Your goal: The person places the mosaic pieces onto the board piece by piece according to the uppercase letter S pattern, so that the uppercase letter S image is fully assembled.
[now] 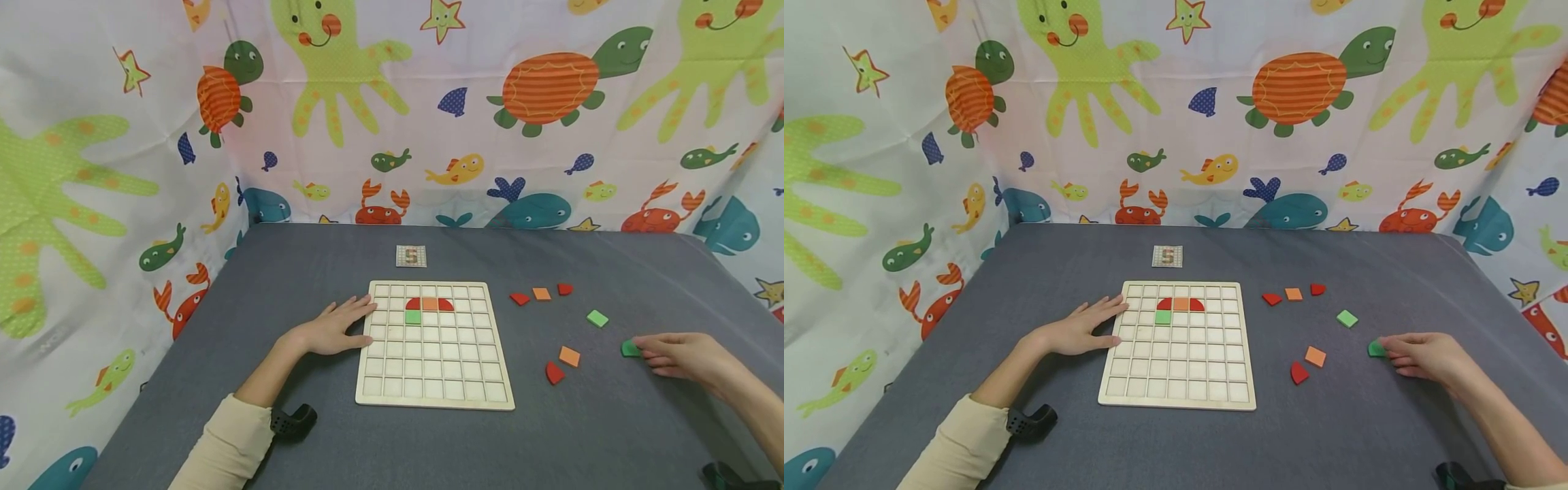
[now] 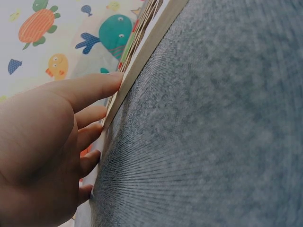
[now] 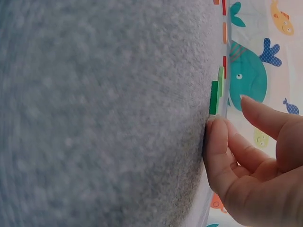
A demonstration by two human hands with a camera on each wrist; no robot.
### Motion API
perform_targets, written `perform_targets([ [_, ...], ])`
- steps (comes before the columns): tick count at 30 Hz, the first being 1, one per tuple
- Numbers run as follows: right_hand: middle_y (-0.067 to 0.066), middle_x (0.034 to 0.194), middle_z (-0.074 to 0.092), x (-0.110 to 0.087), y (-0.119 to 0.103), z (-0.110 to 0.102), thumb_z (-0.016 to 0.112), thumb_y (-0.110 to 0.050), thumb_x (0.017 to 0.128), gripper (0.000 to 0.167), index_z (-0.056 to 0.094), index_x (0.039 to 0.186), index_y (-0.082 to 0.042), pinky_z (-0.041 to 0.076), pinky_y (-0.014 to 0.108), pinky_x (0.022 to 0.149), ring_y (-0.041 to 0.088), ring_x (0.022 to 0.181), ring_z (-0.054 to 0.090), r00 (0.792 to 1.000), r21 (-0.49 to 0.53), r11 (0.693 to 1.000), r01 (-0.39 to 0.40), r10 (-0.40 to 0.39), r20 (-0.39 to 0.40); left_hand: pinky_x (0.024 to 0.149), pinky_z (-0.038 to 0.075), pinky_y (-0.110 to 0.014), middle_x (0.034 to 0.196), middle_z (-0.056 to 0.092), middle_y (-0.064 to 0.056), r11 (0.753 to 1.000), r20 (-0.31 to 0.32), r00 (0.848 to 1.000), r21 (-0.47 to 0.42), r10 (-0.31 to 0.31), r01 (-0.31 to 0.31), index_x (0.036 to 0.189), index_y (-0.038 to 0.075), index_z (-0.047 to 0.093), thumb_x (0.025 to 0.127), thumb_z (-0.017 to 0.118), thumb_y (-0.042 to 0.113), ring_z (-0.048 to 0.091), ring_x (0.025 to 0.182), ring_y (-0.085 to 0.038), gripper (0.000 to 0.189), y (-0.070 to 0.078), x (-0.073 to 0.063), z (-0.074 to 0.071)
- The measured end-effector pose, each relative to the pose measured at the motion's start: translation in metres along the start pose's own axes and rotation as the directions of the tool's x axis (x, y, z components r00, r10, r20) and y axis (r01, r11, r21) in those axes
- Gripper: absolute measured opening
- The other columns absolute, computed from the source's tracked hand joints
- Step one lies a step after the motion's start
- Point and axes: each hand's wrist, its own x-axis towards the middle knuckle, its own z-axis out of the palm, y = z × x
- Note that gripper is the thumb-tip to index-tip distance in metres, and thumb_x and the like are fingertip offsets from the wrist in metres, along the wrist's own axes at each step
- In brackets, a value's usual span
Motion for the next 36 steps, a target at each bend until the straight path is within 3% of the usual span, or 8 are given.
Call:
perform_targets([
  [5, 0.01, 0.111, 0.063, -0.003, -0.002, 0.006, 0.064, -0.036, 0.092, 0.063, 0.05, 0.127, 0.015, 0.054, 0.03, 0.073, 0.003, 0.082, 0.061, 0.997, -0.098, 0.992, 0.079, -0.081, -0.016, 0.109, 0.003, -0.059, 0.157, 0.013, -0.01, 1.0, -0.001, 1.0, -0.001, 0.007, -0.007, 0.152, 0.008, 0.023, 0.097, 0.054, 0.04, 0.004, 0.143, -0.033, 0.071, 0.0, 0.0, 0.0],
  [12, 0.01, 0.1, 0.064, -0.001, -0.006, 0.012, 0.067, -0.045, 0.087, 0.074, 0.049, 0.127, 0.014, 0.05, 0.033, 0.067, 0.016, 0.08, 0.06, 0.991, -0.264, 0.961, 0.079, -0.104, -0.084, 0.109, 0.003, -0.058, 0.158, 0.013, -0.01, 1.0, -0.005, 1.0, 0.001, 0.001, -0.001, 0.152, 0.009, 0.023, 0.096, 0.054, 0.041, 0.005, 0.143, -0.032, 0.071, 0.001, 0.0, 0.0],
  [18, 0.009, 0.093, 0.058, 0.0, -0.007, 0.014, 0.07, -0.05, 0.083, 0.077, 0.052, 0.123, 0.014, 0.048, 0.032, 0.063, 0.018, 0.078, 0.055, 0.987, -0.285, 0.956, 0.071, -0.109, -0.121, 0.109, 0.003, -0.058, 0.158, 0.014, -0.009, 1.0, -0.008, 1.0, 0.009, -0.012, 0.012, 0.152, 0.01, 0.024, 0.096, 0.055, 0.042, 0.005, 0.143, -0.031, 0.072, 0.001, 0.001, -0.001],
  [24, 0.003, 0.082, 0.05, 0.002, -0.008, 0.019, 0.071, -0.045, 0.084, 0.07, 0.055, 0.118, 0.013, 0.047, 0.029, 0.06, 0.017, 0.076, 0.049, 0.982, -0.286, 0.954, 0.09, -0.134, -0.137, 0.109, 0.003, -0.058, 0.158, 0.013, -0.009, 1.0, -0.006, 1.0, 0.004, -0.012, 0.012, 0.152, 0.009, 0.023, 0.096, 0.055, 0.042, 0.005, 0.143, -0.032, 0.072, 0.002, 0.0, -0.001],
  [32, 0.002, 0.082, 0.055, -0.002, -0.006, 0.022, 0.074, -0.037, 0.083, 0.054, 0.058, 0.108, 0.008, 0.046, 0.029, 0.06, 0.015, 0.071, 0.049, 0.974, -0.273, 0.952, 0.137, -0.181, -0.14, 0.109, 0.002, -0.058, 0.158, 0.013, -0.01, 1.0, -0.006, 1.0, -0.006, 0.001, -0.001, 0.152, 0.009, 0.023, 0.096, 0.054, 0.041, 0.004, 0.143, -0.033, 0.072, 0.001, -0.001, -0.001],
  [36, 0.002, 0.081, 0.056, -0.003, -0.006, 0.023, 0.073, -0.035, 0.084, 0.056, 0.057, 0.112, 0.011, 0.046, 0.028, 0.06, 0.014, 0.071, 0.05, 0.973, -0.285, 0.946, 0.154, -0.195, -0.122, 0.109, 0.002, -0.059, 0.158, 0.013, -0.01, 1.0, -0.003, 1.0, -0.007, 0.004, -0.004, 0.152, 0.008, 0.023, 0.096, 0.054, 0.04, 0.004, 0.143, -0.033, 0.071, 0.001, -0.001, 0.0],
])
